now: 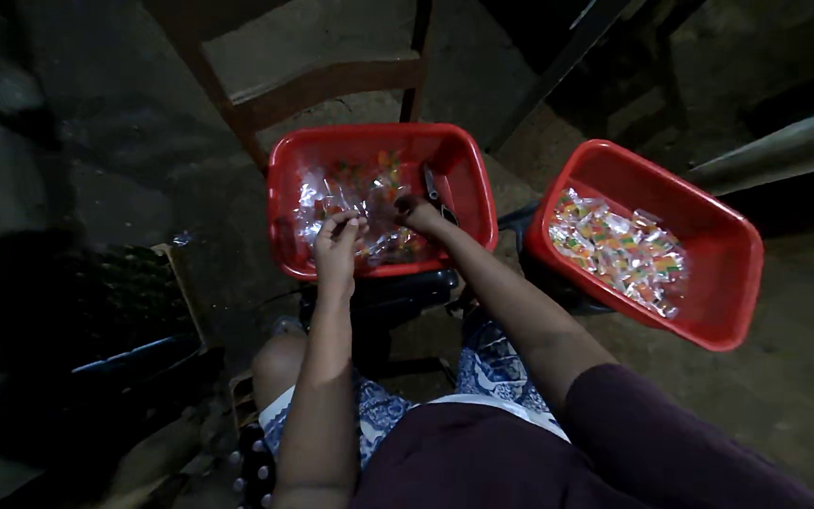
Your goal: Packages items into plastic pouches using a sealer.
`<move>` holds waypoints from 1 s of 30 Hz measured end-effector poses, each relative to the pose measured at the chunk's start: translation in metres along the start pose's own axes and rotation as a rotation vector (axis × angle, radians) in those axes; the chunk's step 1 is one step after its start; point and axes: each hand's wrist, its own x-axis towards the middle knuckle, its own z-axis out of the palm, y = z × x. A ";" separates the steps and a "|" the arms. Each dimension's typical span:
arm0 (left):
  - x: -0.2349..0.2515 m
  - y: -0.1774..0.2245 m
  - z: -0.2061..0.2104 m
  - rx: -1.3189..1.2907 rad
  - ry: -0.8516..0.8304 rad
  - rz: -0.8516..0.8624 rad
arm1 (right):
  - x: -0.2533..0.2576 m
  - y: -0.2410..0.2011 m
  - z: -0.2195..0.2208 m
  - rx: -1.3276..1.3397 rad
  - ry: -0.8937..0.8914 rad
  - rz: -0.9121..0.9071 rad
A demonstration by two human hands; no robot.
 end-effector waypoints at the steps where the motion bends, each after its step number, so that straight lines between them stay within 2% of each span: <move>1: 0.000 0.001 -0.001 -0.005 -0.002 0.005 | 0.005 0.003 0.008 -0.038 0.024 -0.003; 3: 0.000 0.002 -0.004 -0.014 -0.005 0.018 | 0.008 -0.001 0.016 -0.079 0.016 0.045; 6: 0.000 -0.001 -0.005 -0.033 0.001 0.027 | 0.010 -0.003 0.020 0.016 -0.027 0.103; 10: 0.001 -0.003 -0.007 -0.029 0.003 0.032 | 0.014 0.008 0.014 0.102 -0.035 -0.004; 14: 0.003 -0.004 -0.007 0.053 0.001 0.024 | -0.028 -0.031 -0.017 0.285 -0.005 -0.042; 19: -0.004 -0.004 0.002 0.218 -0.165 0.065 | -0.072 -0.061 -0.039 0.549 -0.042 -0.264; 22: -0.012 0.000 0.014 0.151 -0.145 0.098 | -0.094 -0.081 -0.043 0.564 -0.056 -0.334; 25: -0.018 0.007 0.016 0.024 -0.120 0.060 | -0.107 -0.088 -0.046 0.607 -0.063 -0.399; 30: -0.036 0.027 0.016 -0.188 -0.075 -0.015 | -0.137 -0.098 -0.044 0.594 -0.013 -0.370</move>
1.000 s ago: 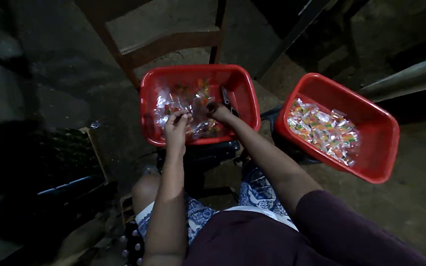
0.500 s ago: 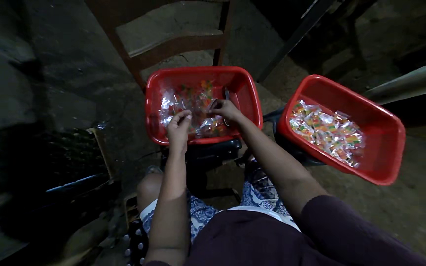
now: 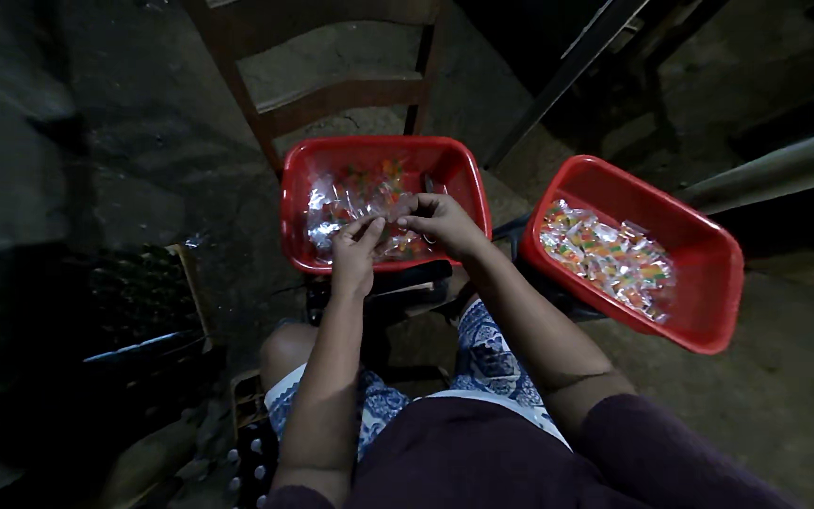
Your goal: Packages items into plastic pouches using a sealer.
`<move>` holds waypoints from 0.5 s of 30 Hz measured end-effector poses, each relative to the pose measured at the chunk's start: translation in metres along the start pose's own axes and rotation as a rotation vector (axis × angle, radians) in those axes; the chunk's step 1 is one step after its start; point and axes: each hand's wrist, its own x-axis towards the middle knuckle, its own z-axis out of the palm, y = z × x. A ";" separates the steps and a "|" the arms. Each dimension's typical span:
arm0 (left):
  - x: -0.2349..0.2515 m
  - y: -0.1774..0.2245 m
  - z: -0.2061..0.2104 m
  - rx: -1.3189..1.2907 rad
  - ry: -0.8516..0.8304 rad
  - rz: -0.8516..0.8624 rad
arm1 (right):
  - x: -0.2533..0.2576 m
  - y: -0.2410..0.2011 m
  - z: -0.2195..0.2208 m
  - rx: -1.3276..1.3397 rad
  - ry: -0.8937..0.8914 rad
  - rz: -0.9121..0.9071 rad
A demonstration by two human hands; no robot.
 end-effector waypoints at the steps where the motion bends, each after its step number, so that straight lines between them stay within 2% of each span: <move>1: -0.005 0.003 0.002 -0.013 0.007 0.009 | -0.006 -0.004 0.002 -0.002 0.033 -0.010; 6: -0.038 0.016 0.020 -0.040 -0.007 0.135 | -0.043 -0.024 0.000 0.084 0.120 -0.051; 15: -0.107 0.022 0.041 0.143 -0.037 0.448 | -0.129 -0.042 0.020 0.145 0.187 -0.170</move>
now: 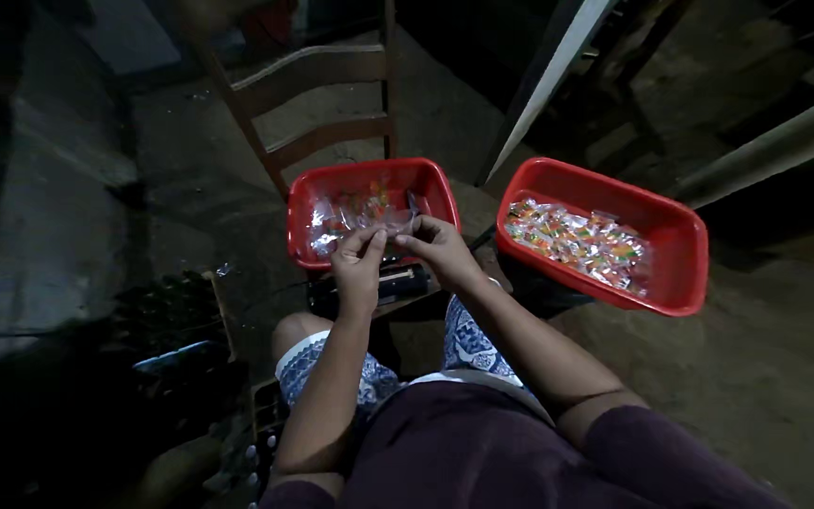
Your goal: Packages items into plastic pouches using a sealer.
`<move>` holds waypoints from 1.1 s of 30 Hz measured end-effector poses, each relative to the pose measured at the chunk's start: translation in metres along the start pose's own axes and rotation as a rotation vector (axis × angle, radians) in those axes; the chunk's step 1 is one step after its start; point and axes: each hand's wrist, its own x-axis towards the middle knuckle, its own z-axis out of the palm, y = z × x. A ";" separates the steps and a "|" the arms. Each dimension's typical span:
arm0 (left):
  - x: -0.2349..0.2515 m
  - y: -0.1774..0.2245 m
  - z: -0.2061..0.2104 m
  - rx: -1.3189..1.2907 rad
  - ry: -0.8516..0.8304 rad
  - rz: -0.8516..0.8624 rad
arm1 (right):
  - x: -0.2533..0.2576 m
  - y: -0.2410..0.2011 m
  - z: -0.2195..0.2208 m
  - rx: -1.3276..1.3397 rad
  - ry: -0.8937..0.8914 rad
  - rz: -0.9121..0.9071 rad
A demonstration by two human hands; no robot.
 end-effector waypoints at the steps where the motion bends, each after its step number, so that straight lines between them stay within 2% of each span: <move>1: -0.007 0.002 0.002 0.009 0.008 0.021 | -0.007 0.001 -0.001 0.011 0.009 -0.012; 6: -0.043 0.010 0.008 -0.022 0.008 -0.004 | -0.038 -0.001 -0.010 0.069 -0.007 -0.028; 9: -0.059 0.018 0.007 0.100 -0.090 -0.004 | -0.055 0.004 -0.017 0.036 -0.020 -0.046; 12: -0.074 0.021 0.008 0.211 -0.078 0.052 | -0.071 0.008 -0.018 0.072 -0.024 -0.056; 19: -0.091 0.019 0.013 0.138 -0.066 0.113 | -0.089 0.008 -0.019 0.121 0.026 -0.177; 25: -0.092 0.016 0.012 0.301 -0.144 0.423 | -0.103 0.003 -0.016 -0.047 0.069 -0.328; 29: -0.096 0.026 0.013 0.436 -0.196 0.331 | -0.108 0.004 -0.022 -0.152 0.014 -0.373; 33: -0.101 0.029 0.017 0.348 -0.196 0.249 | -0.112 -0.001 -0.029 -0.132 -0.004 -0.236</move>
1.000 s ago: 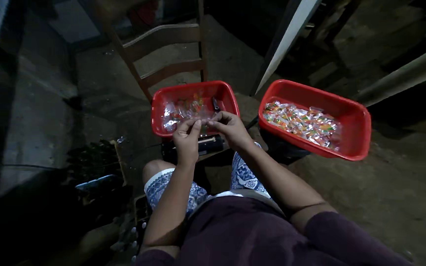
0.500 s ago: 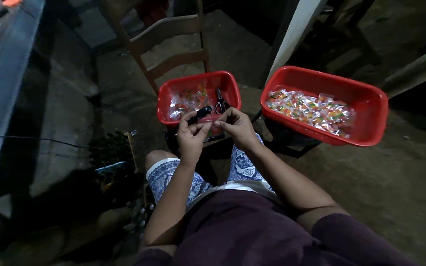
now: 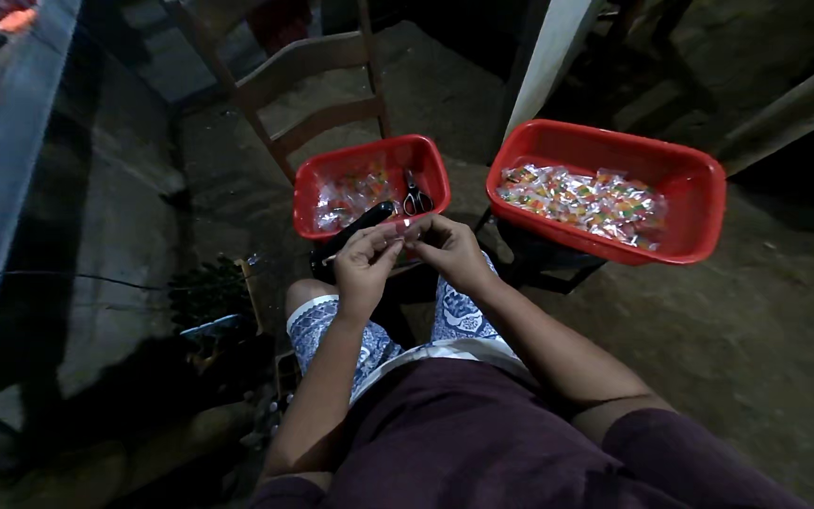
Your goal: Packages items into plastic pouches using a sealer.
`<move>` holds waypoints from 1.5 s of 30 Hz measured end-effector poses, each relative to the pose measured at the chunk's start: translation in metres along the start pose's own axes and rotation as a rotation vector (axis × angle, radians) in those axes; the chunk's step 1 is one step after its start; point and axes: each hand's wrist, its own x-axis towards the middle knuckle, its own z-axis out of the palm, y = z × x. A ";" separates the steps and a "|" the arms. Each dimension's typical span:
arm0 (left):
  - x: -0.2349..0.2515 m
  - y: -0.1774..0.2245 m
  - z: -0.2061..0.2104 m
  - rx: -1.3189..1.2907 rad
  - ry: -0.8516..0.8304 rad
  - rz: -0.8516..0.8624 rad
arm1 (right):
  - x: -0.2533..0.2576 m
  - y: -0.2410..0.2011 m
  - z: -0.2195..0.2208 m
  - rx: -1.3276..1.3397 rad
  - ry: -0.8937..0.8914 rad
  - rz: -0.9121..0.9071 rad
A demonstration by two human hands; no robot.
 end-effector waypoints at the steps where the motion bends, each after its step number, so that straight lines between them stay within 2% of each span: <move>1: -0.001 0.000 0.001 -0.042 0.008 -0.014 | 0.000 -0.001 -0.001 0.029 -0.005 0.028; 5: 0.002 -0.003 -0.005 -0.172 -0.051 -0.155 | 0.003 0.000 -0.001 0.140 -0.007 0.028; 9: 0.000 -0.009 -0.006 -0.052 -0.072 -0.315 | 0.002 -0.001 0.002 0.155 -0.026 0.030; 13: -0.003 -0.013 -0.003 -0.047 -0.023 -0.278 | 0.003 0.005 0.005 0.014 -0.015 0.111; 16: -0.003 -0.013 -0.002 -0.103 -0.019 -0.286 | 0.005 0.008 0.003 -0.133 -0.008 0.054; 22: -0.005 -0.009 -0.001 -0.299 0.023 -0.347 | 0.002 0.006 0.000 -0.056 -0.024 0.019; 28: -0.005 -0.014 -0.001 -0.149 0.016 -0.246 | 0.003 0.011 0.001 -0.119 -0.007 0.010; 33: -0.007 -0.019 0.004 -0.171 0.080 -0.117 | 0.001 0.011 0.005 -0.029 0.027 -0.006; 37: -0.008 -0.016 0.006 -0.267 0.106 -0.157 | 0.001 0.014 0.003 0.054 0.029 -0.004; 40: -0.007 -0.019 0.006 -0.198 0.108 -0.152 | 0.002 0.015 0.002 0.100 0.052 -0.007; 45: -0.005 -0.028 0.002 0.066 0.057 0.160 | 0.001 0.013 0.005 0.006 0.142 -0.104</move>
